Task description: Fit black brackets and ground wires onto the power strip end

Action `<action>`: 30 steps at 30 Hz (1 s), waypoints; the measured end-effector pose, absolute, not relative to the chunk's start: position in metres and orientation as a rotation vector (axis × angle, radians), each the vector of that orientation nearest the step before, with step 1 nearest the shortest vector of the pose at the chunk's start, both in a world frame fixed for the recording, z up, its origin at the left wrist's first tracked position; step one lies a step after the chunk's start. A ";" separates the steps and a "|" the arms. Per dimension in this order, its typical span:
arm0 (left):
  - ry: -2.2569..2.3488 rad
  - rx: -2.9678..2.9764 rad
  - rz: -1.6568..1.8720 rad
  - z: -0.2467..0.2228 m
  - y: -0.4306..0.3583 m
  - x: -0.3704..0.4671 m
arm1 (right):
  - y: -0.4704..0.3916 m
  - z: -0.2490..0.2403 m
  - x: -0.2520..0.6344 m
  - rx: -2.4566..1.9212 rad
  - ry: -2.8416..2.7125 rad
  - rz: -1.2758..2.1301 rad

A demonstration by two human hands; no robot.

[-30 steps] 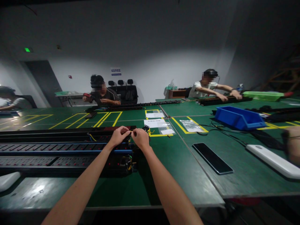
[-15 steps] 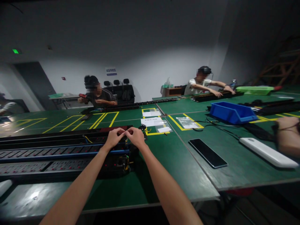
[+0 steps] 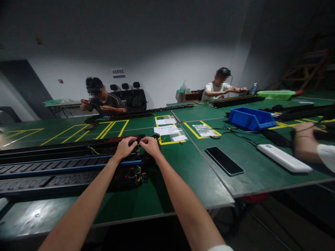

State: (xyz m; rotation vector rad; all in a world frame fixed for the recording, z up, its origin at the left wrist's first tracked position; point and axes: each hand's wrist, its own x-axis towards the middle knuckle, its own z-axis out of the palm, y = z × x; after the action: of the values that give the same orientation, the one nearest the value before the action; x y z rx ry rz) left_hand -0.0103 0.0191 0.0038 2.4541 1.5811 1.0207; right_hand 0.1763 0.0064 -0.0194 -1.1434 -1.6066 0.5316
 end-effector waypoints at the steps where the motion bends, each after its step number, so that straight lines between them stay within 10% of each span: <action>1: 1.640 2.417 1.018 0.004 0.020 -0.011 | 0.008 -0.022 0.178 -1.163 -1.587 0.540; 30: 1.771 2.419 0.746 0.000 0.019 -0.016 | 0.027 -0.055 0.184 -1.022 -0.983 1.038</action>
State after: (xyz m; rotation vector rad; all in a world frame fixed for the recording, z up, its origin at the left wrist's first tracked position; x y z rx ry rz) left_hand -0.0162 0.0190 0.0002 2.4192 1.7708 0.7462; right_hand 0.1836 0.0273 -0.0547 -1.0219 -0.9835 1.0382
